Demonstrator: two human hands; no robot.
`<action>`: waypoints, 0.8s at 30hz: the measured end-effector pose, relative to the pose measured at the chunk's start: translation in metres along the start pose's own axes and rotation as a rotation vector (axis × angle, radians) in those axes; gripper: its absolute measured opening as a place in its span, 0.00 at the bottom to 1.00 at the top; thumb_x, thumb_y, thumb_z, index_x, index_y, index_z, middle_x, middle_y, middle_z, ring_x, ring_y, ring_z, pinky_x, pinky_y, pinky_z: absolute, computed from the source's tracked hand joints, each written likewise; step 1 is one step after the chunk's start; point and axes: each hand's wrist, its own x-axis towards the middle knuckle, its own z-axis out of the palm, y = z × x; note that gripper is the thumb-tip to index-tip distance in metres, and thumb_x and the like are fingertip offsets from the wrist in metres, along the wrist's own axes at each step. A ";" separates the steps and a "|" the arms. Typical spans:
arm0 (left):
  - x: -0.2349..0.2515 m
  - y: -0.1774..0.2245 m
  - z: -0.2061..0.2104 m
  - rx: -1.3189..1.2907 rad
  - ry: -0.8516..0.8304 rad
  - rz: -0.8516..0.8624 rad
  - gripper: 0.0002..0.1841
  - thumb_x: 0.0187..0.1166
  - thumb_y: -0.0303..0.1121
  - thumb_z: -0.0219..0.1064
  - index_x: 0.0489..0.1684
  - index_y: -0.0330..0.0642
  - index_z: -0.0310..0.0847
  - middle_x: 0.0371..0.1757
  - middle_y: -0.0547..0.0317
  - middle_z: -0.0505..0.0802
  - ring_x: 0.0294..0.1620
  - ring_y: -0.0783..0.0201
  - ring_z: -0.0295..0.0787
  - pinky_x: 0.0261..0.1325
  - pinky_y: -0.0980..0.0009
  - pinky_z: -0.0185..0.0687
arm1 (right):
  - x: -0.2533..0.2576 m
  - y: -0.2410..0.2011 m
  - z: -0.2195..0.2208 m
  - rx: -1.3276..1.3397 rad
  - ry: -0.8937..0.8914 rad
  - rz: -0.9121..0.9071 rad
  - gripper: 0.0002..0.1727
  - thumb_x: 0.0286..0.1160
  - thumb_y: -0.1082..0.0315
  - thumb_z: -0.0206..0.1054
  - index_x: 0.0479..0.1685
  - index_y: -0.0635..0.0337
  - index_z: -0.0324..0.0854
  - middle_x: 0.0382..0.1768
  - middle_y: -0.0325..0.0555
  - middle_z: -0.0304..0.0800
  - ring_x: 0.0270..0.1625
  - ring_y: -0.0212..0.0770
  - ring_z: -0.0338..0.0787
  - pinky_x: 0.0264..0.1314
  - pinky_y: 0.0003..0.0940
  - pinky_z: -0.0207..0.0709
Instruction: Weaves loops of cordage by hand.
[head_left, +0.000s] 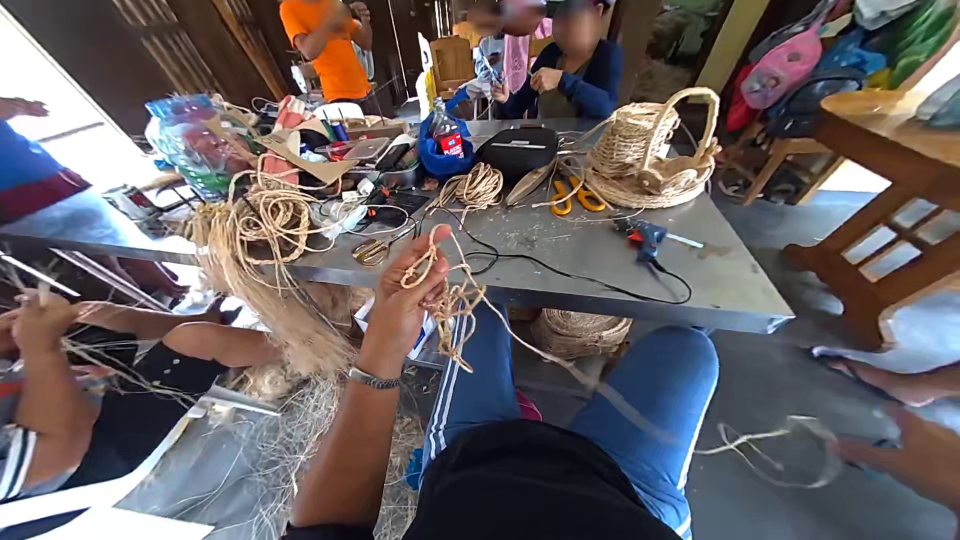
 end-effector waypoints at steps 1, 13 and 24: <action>0.000 -0.001 0.010 -0.008 -0.038 -0.008 0.20 0.84 0.27 0.63 0.73 0.51 0.82 0.43 0.67 0.87 0.27 0.78 0.73 0.27 0.84 0.69 | 0.001 -0.024 0.004 0.040 0.007 -0.212 0.54 0.60 0.55 0.85 0.85 0.78 0.62 0.78 0.91 0.61 0.81 0.90 0.59 0.78 0.88 0.46; -0.008 -0.002 0.034 0.064 -0.273 0.065 0.21 0.83 0.30 0.67 0.76 0.50 0.80 0.50 0.66 0.89 0.43 0.74 0.84 0.47 0.78 0.83 | -0.020 -0.304 0.093 1.054 -0.525 -0.855 0.11 0.90 0.66 0.58 0.62 0.60 0.78 0.38 0.41 0.89 0.29 0.30 0.88 0.31 0.24 0.85; -0.018 0.021 0.017 0.167 -0.468 -0.085 0.50 0.67 0.59 0.77 0.88 0.51 0.52 0.68 0.56 0.86 0.63 0.59 0.87 0.64 0.64 0.86 | -0.025 -0.312 0.082 0.793 0.243 -1.028 0.09 0.85 0.64 0.66 0.48 0.61 0.85 0.30 0.36 0.87 0.25 0.21 0.81 0.27 0.15 0.77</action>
